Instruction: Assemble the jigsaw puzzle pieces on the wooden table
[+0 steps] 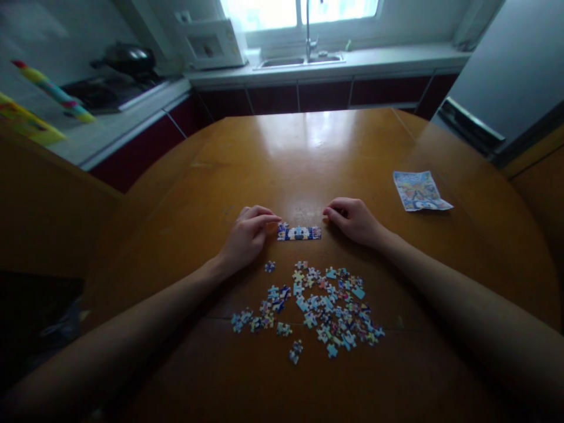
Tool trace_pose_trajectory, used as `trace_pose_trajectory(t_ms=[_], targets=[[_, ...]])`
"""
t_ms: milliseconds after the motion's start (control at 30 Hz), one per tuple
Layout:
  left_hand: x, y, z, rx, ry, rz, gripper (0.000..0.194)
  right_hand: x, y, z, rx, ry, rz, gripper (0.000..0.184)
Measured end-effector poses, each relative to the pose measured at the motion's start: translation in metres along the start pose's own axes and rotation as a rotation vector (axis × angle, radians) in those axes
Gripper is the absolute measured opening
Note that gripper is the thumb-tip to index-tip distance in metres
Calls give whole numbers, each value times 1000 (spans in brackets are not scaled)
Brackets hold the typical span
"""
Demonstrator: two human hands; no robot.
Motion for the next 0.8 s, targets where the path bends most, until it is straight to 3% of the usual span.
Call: trace_pose_trajectory(t_ms=[267, 400, 467, 633, 800], targets=[[-1, -2, 0, 18, 27, 3, 29, 4, 4, -6, 154, 23, 16, 23], [-2, -2, 0, 21, 35, -6, 26, -29, 9, -4, 172, 118, -129, 17], [-1, -1, 0, 21, 33, -10, 26, -57, 14, 7, 84, 96, -201, 15], [0, 0, 0, 30, 44, -3, 26, -128, 32, 50, -283, 173, -402, 12], [-1, 1, 0, 37, 52, -9, 26, -146, 39, 77, -508, 316, -386, 13]])
Point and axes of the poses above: each hand's wrist, its own y-axis away from the middle knuckle, its own z-axis out of the palm, x = y × z, the point moved 6 cm from there along -y, towards the middle knuckle, and after that the axes turned 9 degrees about -z, right-handed, at the moved point
